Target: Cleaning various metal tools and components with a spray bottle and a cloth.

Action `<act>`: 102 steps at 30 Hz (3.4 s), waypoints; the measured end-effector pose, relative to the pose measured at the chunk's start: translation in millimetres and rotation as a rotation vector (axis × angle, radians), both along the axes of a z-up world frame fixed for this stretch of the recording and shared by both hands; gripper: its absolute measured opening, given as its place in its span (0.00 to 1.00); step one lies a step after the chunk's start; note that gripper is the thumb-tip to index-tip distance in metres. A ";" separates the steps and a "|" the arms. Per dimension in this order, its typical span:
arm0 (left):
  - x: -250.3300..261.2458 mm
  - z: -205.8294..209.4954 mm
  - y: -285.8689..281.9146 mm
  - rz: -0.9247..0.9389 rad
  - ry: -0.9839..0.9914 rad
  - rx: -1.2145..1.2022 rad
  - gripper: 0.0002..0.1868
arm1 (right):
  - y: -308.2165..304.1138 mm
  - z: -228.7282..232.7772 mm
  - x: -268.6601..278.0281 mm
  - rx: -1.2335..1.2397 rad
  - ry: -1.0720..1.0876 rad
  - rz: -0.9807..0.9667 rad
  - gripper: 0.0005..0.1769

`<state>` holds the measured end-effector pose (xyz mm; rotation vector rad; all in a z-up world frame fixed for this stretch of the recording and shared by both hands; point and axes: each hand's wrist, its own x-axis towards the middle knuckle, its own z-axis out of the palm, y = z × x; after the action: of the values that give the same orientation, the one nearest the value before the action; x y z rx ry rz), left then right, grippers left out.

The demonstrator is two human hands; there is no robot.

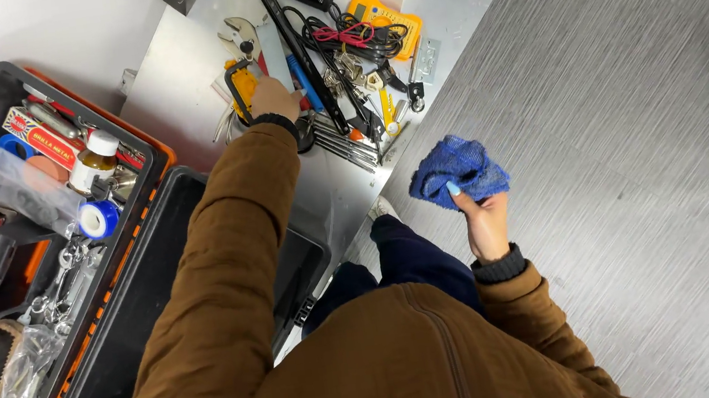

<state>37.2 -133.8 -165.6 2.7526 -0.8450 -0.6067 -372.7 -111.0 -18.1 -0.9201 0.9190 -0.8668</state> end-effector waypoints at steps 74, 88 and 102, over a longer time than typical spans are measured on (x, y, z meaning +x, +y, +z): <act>-110.7 255.0 362.9 0.272 0.662 -1.407 0.04 | 130.2 146.5 307.4 0.113 -0.375 0.705 0.15; -104.6 234.7 360.9 0.368 0.688 -1.521 0.03 | 195.5 157.8 287.9 -0.097 -0.446 0.601 0.12; -103.0 251.3 371.3 0.378 0.699 -1.513 0.04 | 195.7 171.8 293.8 -0.084 -0.322 0.732 0.15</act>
<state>-65.8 237.5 85.6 1.1319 -0.2968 -0.4585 -79.0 84.7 153.8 -1.0500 0.2245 -0.3988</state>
